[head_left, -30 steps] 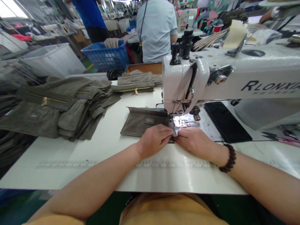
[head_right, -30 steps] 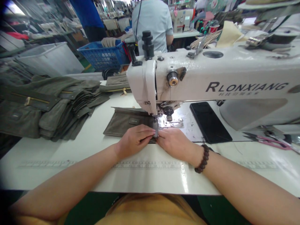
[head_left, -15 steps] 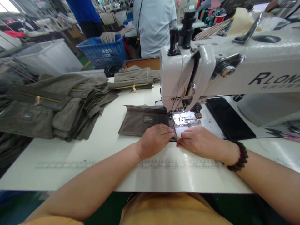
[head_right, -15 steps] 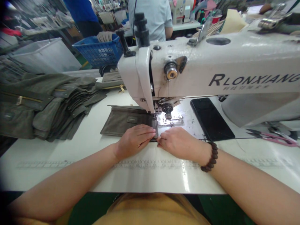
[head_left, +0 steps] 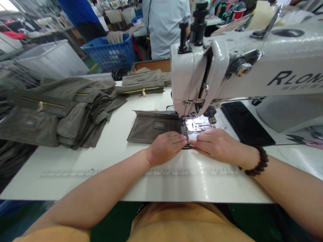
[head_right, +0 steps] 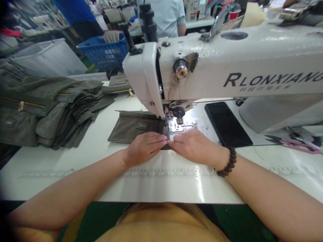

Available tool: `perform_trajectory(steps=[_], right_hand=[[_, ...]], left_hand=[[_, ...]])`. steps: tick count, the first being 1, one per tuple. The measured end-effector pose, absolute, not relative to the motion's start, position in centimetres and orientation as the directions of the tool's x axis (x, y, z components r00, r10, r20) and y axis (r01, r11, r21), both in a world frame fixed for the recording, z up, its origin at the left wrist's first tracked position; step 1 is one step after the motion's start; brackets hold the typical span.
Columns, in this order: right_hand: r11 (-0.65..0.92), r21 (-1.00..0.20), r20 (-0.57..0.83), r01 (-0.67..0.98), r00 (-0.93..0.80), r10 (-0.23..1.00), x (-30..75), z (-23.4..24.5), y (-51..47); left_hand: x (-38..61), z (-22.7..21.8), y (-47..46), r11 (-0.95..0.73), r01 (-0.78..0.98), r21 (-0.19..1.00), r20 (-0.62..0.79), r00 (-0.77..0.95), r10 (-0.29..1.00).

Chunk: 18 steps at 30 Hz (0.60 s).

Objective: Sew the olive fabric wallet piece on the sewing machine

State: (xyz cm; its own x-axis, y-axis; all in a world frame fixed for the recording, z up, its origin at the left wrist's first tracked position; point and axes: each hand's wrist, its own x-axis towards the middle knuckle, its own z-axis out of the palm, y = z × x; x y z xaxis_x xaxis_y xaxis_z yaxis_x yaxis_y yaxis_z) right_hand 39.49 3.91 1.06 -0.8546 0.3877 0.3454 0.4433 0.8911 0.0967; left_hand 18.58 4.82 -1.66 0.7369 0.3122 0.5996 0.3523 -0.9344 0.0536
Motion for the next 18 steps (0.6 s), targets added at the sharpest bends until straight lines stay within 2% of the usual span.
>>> perform_trajectory(steps=[4,7,12,18], right_hand=[[0.903,0.113,0.274,0.415,-0.886,0.373,39.3,1.0,3.8],[0.898,0.106,0.206,0.428,-0.892,0.401,39.2,1.0,3.7],[0.872,0.053,0.12,0.487,-0.869,0.479,39.2,0.7,3.6],[0.798,0.026,0.086,0.602,-0.797,0.598,38.9,0.4,3.9]], left_hand=[[18.5,-1.3,4.6,-0.939,0.343,-0.036,0.549,0.791,0.268],[18.2,-0.9,4.5,-0.943,0.329,-0.041,0.517,0.815,0.262],[18.0,-0.7,5.0,-0.948,0.318,-0.028,0.498,0.826,0.263],[18.0,-1.2,6.6,-0.947,0.317,-0.059,0.444,0.858,0.26]])
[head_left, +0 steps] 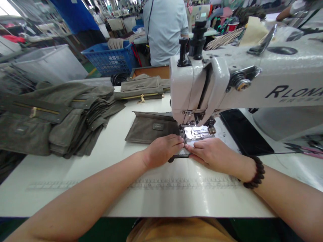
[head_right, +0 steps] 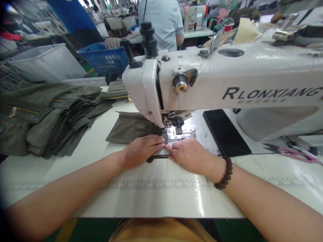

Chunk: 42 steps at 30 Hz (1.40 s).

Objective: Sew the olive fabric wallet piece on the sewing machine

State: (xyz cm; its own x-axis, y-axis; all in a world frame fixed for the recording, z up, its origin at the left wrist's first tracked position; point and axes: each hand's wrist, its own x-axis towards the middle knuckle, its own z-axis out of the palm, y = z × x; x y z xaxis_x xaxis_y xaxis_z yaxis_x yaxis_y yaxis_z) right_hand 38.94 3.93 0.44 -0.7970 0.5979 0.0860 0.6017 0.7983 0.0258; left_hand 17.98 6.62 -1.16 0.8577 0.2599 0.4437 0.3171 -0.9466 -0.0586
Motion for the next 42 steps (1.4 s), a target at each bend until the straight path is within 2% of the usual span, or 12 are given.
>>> perform_trajectory(steps=[5,10,20,32,35,38,40,42], right_hand=[[0.75,0.015,0.075,0.661,-0.749,0.658,38.7,0.4,4.2],[0.747,0.01,0.1,0.665,-0.744,0.661,38.6,0.2,4.4],[0.742,0.003,0.083,0.67,-0.74,0.668,38.6,0.3,4.3],[0.736,-0.002,0.071,0.677,-0.734,0.675,38.5,0.5,4.3],[0.737,0.001,0.067,0.676,-0.736,0.674,38.5,0.5,4.4],[0.736,-0.004,0.059,0.677,-0.735,0.676,38.5,0.5,4.4],[0.733,-0.013,0.06,0.68,-0.731,0.68,38.6,0.6,4.4],[0.731,-0.028,0.057,0.682,-0.729,0.682,38.8,0.7,4.4]], left_hand=[[18.0,-1.5,8.0,-0.939,0.342,-0.034,0.367,0.878,0.306],[18.2,-1.5,9.3,-0.91,0.41,-0.055,0.285,0.88,0.38],[18.5,-0.9,10.2,-0.881,0.473,-0.006,0.299,0.842,0.45],[18.8,-0.9,10.3,-0.873,0.487,-0.041,0.296,0.84,0.455],[18.8,-0.8,10.6,-0.868,0.494,-0.039,0.251,0.846,0.47],[17.9,-0.2,11.8,-0.87,0.492,0.034,0.209,0.848,0.488],[16.7,0.6,12.6,-0.838,0.54,0.084,0.162,0.822,0.546],[15.5,1.8,12.3,-0.777,0.626,0.065,0.072,0.774,0.63]])
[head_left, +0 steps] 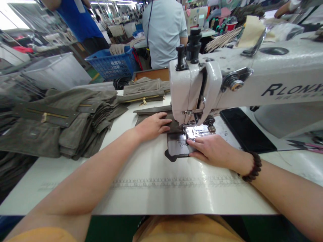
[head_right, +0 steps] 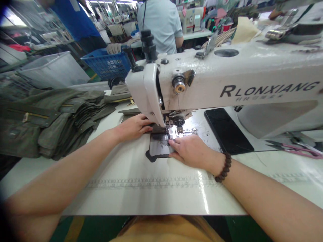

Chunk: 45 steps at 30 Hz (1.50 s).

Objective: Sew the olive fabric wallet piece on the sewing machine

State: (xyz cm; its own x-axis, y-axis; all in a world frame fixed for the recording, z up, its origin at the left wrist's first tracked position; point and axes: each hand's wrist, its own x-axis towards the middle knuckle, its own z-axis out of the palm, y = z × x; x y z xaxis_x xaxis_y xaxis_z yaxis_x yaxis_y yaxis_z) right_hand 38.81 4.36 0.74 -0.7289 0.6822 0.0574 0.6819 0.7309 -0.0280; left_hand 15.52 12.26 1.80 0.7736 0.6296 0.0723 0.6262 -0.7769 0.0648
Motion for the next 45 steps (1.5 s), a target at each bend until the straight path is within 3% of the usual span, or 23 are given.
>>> perform_trajectory(steps=[3,5,12,15,20,23,26,30,36,39,42,45], right_hand=[[0.754,-0.092,0.023,0.65,-0.756,0.654,39.2,1.6,4.2],[0.771,-0.154,-0.031,0.618,-0.783,0.621,39.3,2.7,3.9],[0.743,-0.22,-0.266,0.632,-0.772,0.578,38.2,5.6,0.2],[0.741,-0.23,-0.163,0.63,-0.776,0.609,38.3,4.8,-2.5],[0.703,-0.281,0.287,0.653,-0.642,0.711,38.2,1.7,-7.0],[0.694,-0.328,0.409,0.642,-0.566,0.716,37.4,0.5,-8.2],[0.719,-0.356,0.394,0.597,-0.602,0.695,36.8,0.3,-8.4],[0.763,-0.271,0.437,0.587,-0.631,0.641,36.6,0.2,-8.5],[0.755,-0.183,0.491,0.63,-0.607,0.625,36.8,-0.5,-8.9],[0.779,-0.153,0.475,0.608,-0.646,0.598,36.8,-0.5,-8.9],[0.796,-0.12,0.549,0.594,-0.628,0.551,36.9,-0.5,-9.0],[0.782,-0.144,0.615,0.607,-0.564,0.551,37.2,-0.6,-9.3]], left_hand=[[14.9,4.1,8.3,-0.672,0.739,-0.041,-0.099,0.666,0.739],[15.6,5.3,3.8,-0.689,0.725,0.004,-0.209,0.674,0.708],[18.3,4.1,-5.4,-0.77,0.636,0.042,0.029,0.77,0.638],[17.8,2.9,-5.2,-0.778,0.604,0.171,0.126,0.77,0.625],[16.5,2.5,-4.8,-0.594,0.585,0.551,0.279,0.542,0.793],[16.2,2.5,-5.1,-0.551,0.574,0.605,0.312,0.466,0.828],[16.2,2.6,-5.3,-0.53,0.568,0.63,0.31,0.442,0.842],[16.1,2.8,-5.2,-0.493,0.559,0.666,0.33,0.372,0.867],[16.1,3.3,-5.6,-0.533,0.57,0.625,0.364,0.391,0.845],[16.7,3.3,-6.2,-0.653,0.571,0.497,0.396,0.521,0.756],[17.3,3.0,-6.8,-0.743,0.582,0.33,0.375,0.642,0.669],[17.7,2.7,-7.1,-0.764,0.588,0.265,0.324,0.692,0.645]])
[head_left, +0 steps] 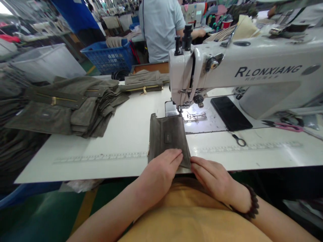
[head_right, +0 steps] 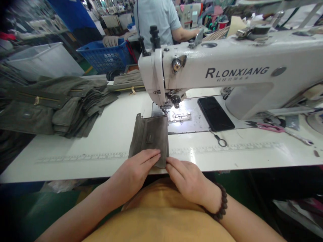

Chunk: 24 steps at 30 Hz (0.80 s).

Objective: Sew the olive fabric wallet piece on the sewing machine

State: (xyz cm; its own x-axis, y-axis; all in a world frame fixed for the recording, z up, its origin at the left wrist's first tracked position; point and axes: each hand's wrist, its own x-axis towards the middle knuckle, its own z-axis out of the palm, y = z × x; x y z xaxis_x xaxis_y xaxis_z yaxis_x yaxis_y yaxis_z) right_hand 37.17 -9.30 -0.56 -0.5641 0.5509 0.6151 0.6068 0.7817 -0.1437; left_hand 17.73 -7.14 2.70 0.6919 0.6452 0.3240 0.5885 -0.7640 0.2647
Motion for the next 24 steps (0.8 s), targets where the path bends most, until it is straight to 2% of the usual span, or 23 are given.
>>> perform_trajectory(steps=[4,8,11,16,24], right_hand=[[0.786,-0.166,0.635,0.596,-0.545,0.547,37.4,-0.4,-9.4],[0.8,-0.184,0.667,0.571,-0.526,0.528,37.4,0.2,-9.3],[0.806,-0.165,0.69,0.568,-0.517,0.506,37.4,0.7,-9.1],[0.847,-0.067,0.711,0.528,-0.57,0.412,37.2,1.5,-8.9],[0.833,-0.086,0.705,0.546,-0.557,0.438,37.3,1.5,-9.1]], left_hand=[[17.8,2.7,-7.1,-0.732,0.596,0.33,0.324,0.657,0.681],[17.9,3.0,-7.2,-0.714,0.563,0.416,0.41,0.585,0.7],[18.0,2.9,-7.4,-0.723,0.54,0.431,0.463,0.556,0.69],[18.3,2.6,-7.7,-0.757,0.54,0.369,0.469,0.595,0.653],[18.3,2.7,-7.8,-0.843,0.514,0.162,0.497,0.696,0.519]])
